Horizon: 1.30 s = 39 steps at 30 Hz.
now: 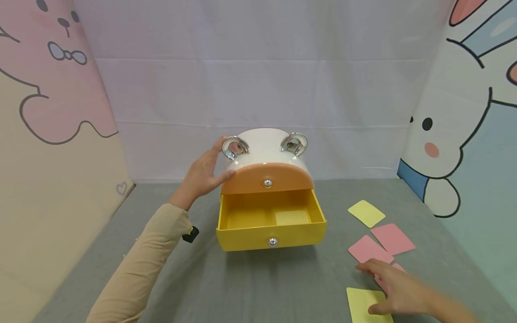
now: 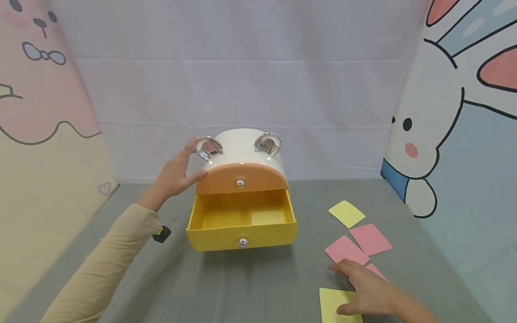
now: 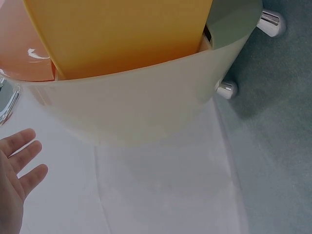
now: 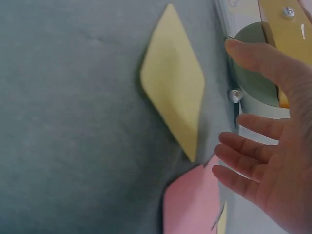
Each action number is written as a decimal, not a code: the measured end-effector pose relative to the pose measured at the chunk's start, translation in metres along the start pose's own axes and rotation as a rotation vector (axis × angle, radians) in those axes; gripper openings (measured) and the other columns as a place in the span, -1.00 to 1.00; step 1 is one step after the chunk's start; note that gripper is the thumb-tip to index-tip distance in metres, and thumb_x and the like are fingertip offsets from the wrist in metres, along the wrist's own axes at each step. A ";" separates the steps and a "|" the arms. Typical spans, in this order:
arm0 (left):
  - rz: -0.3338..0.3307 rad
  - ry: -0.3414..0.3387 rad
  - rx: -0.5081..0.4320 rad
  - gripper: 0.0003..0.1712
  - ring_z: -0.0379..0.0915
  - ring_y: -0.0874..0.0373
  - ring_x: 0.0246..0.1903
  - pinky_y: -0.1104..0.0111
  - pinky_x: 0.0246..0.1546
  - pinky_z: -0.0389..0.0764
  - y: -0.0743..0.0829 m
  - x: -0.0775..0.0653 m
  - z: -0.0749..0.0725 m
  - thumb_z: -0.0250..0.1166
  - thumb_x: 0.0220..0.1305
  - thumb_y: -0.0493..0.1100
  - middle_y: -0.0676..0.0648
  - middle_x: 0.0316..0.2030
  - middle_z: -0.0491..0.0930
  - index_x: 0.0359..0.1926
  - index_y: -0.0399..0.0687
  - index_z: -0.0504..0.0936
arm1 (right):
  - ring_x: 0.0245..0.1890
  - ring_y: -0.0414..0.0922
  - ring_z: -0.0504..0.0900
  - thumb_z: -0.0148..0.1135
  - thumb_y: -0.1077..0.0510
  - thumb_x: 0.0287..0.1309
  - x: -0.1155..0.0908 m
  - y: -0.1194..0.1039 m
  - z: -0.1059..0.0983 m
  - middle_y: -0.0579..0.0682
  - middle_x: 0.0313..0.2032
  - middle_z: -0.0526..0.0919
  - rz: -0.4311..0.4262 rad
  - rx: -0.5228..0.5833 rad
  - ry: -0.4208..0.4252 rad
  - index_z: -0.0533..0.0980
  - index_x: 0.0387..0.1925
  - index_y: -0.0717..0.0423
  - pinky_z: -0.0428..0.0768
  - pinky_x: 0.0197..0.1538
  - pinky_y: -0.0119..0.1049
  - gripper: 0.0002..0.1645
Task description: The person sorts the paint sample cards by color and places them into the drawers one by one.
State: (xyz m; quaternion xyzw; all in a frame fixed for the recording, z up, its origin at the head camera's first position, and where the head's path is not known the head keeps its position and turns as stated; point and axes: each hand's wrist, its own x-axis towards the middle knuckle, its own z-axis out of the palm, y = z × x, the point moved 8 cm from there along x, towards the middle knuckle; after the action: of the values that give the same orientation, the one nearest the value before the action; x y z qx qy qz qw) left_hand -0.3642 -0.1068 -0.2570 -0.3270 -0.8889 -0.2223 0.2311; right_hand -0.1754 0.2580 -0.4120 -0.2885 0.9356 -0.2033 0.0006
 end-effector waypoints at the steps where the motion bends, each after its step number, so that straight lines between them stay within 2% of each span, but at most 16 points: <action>1: 0.000 0.001 0.000 0.00 0.24 -0.14 0.16 -0.01 0.09 0.31 0.000 0.000 0.000 0.11 0.14 0.30 -0.20 0.25 0.24 0.42 0.06 -0.19 | -0.20 -0.30 0.47 0.47 -0.15 -0.34 -0.002 0.001 0.004 -0.19 -0.17 0.50 -0.008 0.013 -0.006 0.42 -0.03 0.07 0.50 -0.22 -0.40 -0.21; 4: 0.000 -0.001 0.001 0.00 0.23 -0.14 0.17 -0.01 0.09 0.31 0.000 0.000 -0.001 0.11 0.14 0.28 -0.20 0.26 0.24 0.42 0.05 -0.19 | -0.24 -0.34 0.44 0.50 -0.07 -0.39 -0.007 0.002 0.012 -0.25 -0.19 0.47 -0.044 0.045 -0.008 0.44 -0.07 0.03 0.47 -0.23 -0.44 -0.26; 6: -0.001 -0.004 -0.003 -0.01 0.23 -0.15 0.16 -0.02 0.09 0.30 0.001 0.000 -0.001 0.13 0.14 0.27 -0.20 0.26 0.24 0.42 0.05 -0.18 | -0.25 -0.38 0.41 0.51 -0.03 -0.42 -0.009 0.002 0.017 -0.31 -0.21 0.44 -0.034 0.060 -0.029 0.45 -0.09 -0.04 0.45 -0.24 -0.45 -0.29; 11: -0.008 -0.009 -0.008 -0.01 0.24 -0.14 0.17 -0.01 0.10 0.30 0.002 0.001 0.000 0.17 0.14 0.21 -0.20 0.26 0.24 0.42 0.05 -0.18 | -0.29 -0.41 0.31 0.48 0.06 -0.41 -0.007 0.009 0.028 -0.34 -0.29 0.35 0.081 0.150 -0.151 0.43 -0.15 -0.19 0.41 -0.28 -0.44 -0.38; 13: -0.009 -0.013 -0.007 0.00 0.23 -0.13 0.17 -0.01 0.10 0.30 0.001 0.001 0.001 0.18 0.14 0.20 -0.20 0.26 0.24 0.42 0.06 -0.18 | -0.31 -0.41 0.30 0.47 0.10 -0.40 -0.007 0.009 0.029 -0.35 -0.30 0.34 0.076 0.160 -0.155 0.42 -0.18 -0.20 0.39 -0.30 -0.45 -0.40; 16: -0.006 -0.015 -0.005 -0.01 0.23 -0.13 0.18 -0.01 0.10 0.30 0.001 0.002 0.002 0.16 0.14 0.22 -0.20 0.26 0.24 0.42 0.07 -0.19 | -0.34 -0.42 0.29 0.46 0.20 -0.43 -0.007 0.004 0.026 -0.36 -0.34 0.32 -0.020 0.142 -0.106 0.41 -0.23 -0.17 0.35 -0.35 -0.49 -0.41; 19: -0.001 -0.015 -0.009 -0.01 0.23 -0.13 0.18 -0.01 0.10 0.30 0.001 0.002 0.003 0.14 0.14 0.26 -0.20 0.26 0.24 0.42 0.07 -0.18 | -0.39 -0.44 0.30 0.42 0.29 -0.38 -0.004 0.000 0.025 -0.36 -0.38 0.32 -0.098 0.209 -0.112 0.40 -0.29 -0.12 0.33 -0.39 -0.53 -0.47; 23: 0.002 -0.016 -0.014 0.00 0.22 -0.12 0.19 -0.02 0.11 0.29 0.002 0.002 0.003 0.11 0.14 0.29 -0.20 0.26 0.24 0.42 0.07 -0.18 | -0.45 -0.44 0.33 0.24 0.46 -0.18 0.002 -0.004 0.026 -0.28 -0.46 0.39 -0.152 0.405 -0.213 0.41 -0.34 -0.01 0.38 -0.46 -0.52 -0.61; 26: 0.002 -0.017 -0.015 -0.01 0.21 -0.12 0.19 -0.02 0.12 0.28 0.002 0.002 0.004 0.12 0.14 0.28 -0.20 0.26 0.24 0.42 0.06 -0.19 | -0.47 -0.43 0.37 0.10 0.53 -0.07 0.005 -0.008 0.024 -0.21 -0.48 0.45 -0.189 0.500 -0.286 0.44 -0.36 0.05 0.43 -0.47 -0.50 -0.66; 31: 0.005 -0.009 -0.014 -0.01 0.22 -0.12 0.18 -0.01 0.10 0.29 0.001 0.002 0.003 0.09 0.14 0.32 -0.20 0.25 0.25 0.42 0.07 -0.19 | -0.42 -0.41 0.39 0.01 0.62 -0.08 0.012 -0.015 0.010 -0.14 -0.47 0.48 -0.275 0.493 -0.296 0.45 -0.35 0.04 0.44 -0.44 -0.51 -0.56; 35: 0.000 -0.010 -0.010 0.00 0.22 -0.12 0.18 -0.02 0.09 0.30 0.001 0.002 0.002 0.05 0.13 0.36 -0.20 0.25 0.25 0.42 0.09 -0.19 | -0.43 -0.34 0.40 -0.01 0.64 -0.08 0.022 -0.021 -0.015 -0.10 -0.48 0.45 -0.331 0.440 -0.232 0.44 -0.33 0.02 0.42 -0.46 -0.51 -0.52; 39: -0.013 -0.011 -0.004 0.00 0.22 -0.14 0.18 -0.03 0.09 0.31 0.000 0.001 0.001 0.07 0.13 0.35 -0.21 0.25 0.24 0.42 0.10 -0.20 | -0.45 -0.26 0.41 -0.01 0.61 0.00 0.036 -0.028 -0.044 -0.07 -0.48 0.42 -0.324 0.430 -0.177 0.43 -0.29 0.01 0.41 -0.49 -0.49 -0.55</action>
State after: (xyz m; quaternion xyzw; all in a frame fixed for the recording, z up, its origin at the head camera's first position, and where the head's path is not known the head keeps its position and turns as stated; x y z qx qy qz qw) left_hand -0.3650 -0.1064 -0.2573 -0.3229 -0.8919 -0.2238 0.2240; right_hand -0.1950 0.2339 -0.3568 -0.4441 0.8092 -0.3685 0.1108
